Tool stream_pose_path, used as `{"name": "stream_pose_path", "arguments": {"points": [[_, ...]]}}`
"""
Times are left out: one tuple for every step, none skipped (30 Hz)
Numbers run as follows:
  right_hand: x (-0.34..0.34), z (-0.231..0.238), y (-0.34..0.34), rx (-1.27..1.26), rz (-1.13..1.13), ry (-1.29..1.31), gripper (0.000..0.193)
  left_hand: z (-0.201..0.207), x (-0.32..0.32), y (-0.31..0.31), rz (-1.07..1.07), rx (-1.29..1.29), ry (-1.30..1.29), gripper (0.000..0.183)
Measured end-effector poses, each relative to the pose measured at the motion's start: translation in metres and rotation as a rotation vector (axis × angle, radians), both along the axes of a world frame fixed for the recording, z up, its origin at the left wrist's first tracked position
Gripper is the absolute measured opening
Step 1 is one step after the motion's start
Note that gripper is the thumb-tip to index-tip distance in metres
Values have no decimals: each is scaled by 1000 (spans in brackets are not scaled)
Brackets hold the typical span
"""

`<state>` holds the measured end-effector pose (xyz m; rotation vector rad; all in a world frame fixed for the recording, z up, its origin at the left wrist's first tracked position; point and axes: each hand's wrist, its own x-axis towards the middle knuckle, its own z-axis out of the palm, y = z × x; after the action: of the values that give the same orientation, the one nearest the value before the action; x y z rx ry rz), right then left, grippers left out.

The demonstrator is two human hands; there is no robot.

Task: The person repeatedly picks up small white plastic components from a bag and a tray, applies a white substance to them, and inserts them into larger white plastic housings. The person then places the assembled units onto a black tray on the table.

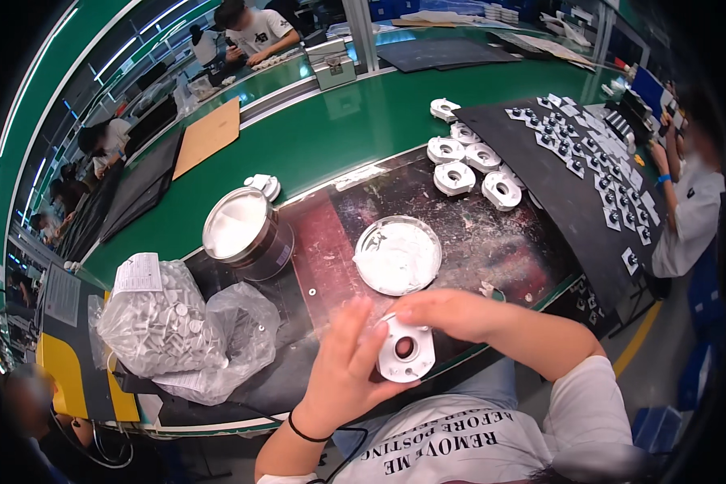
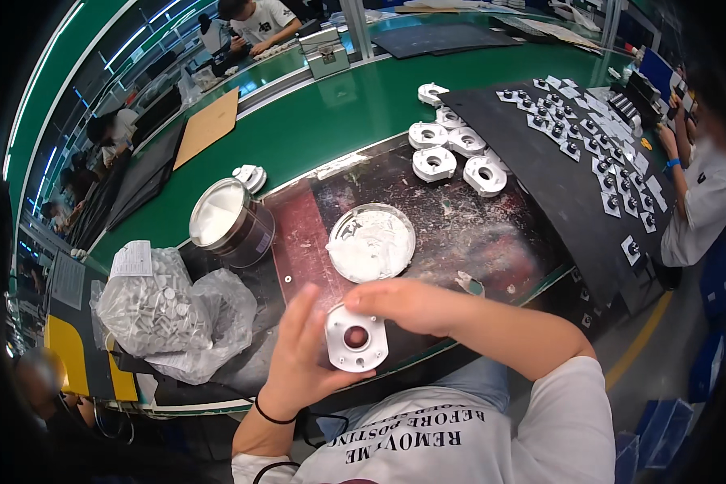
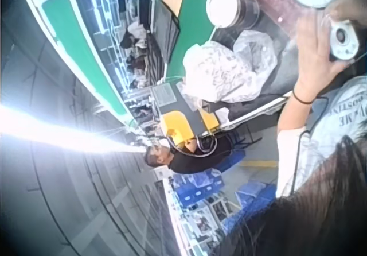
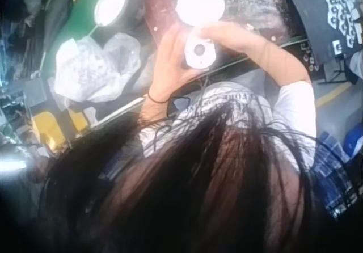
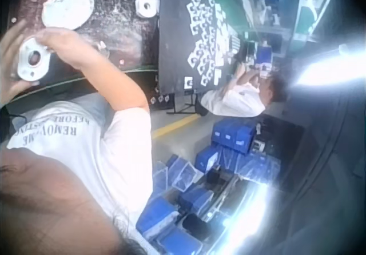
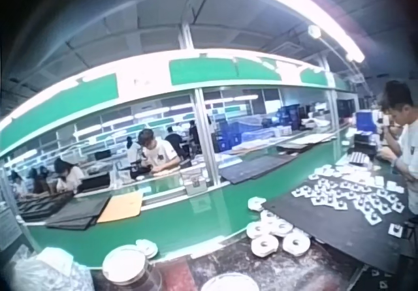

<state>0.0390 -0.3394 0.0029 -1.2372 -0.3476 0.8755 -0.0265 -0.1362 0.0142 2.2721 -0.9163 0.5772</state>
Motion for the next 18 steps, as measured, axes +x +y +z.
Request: {"name": "stream_pose_path", "arguments": {"points": [[-2, -6, 1, -18, 23, 8, 33, -5, -3, -1, -7, -24, 105, 97], [-5, -5, 5, -92, 7, 42, 34, -13, -10, -1, -10, -48, 217, 99], [-7, -5, 5, -137, 8, 34, 35, -20, -13, -1, -11, -71, 330, 101], [-8, -4, 5, -183, 12, 27, 36, -24, -14, -2, -23, -105, 316, 102], [-10, -6, 5, -229, 15, 24, 37, -30, -13, -3, -46, -148, 291, 101], [-10, -11, 2, -197, 13, 5, 38, -35, -12, -4, -66, -191, 265, 101], [-9, -14, -1, -116, 0, 38, 38, -38, -11, -4, -85, -234, 238, 101], [-7, -13, -3, -51, 13, 20, 38, -35, -10, -5, -69, -215, 261, 101], [-6, -11, -4, 15, 26, 2, 38, -35, -12, -4, -50, -217, 270, 101], [-8, -11, -5, 78, 25, 68, 39, -36, -15, -5, -32, -219, 279, 102], [-8, -11, -5, 140, 21, 129, 41, -36, -15, -5, -17, -222, 283, 103], [-9, -11, -6, 201, 16, 190, 42, -33, -15, -8, -16, -287, 365, 103], [-10, -14, -5, 270, 30, 236, 44, -30, -15, -10, -22, -282, 331, 103], [-12, -19, -4, 338, 46, 282, 45, -27, -15, -12, -27, -280, 295, 104], [-15, -26, -3, 405, 62, 328, 47, -26, -14, -14, -32, -277, 259, 104], [-16, -37, 1, 411, 79, 366, 49, -29, -13, -15, -67, -303, 249, 103], [-17, -33, 1, 364, 79, 359, 49, -26, -11, -15, -69, -288, 217, 103], [-18, -27, 1, 317, 79, 352, 49, -22, -8, -15, -71, -272, 185, 102]]}}
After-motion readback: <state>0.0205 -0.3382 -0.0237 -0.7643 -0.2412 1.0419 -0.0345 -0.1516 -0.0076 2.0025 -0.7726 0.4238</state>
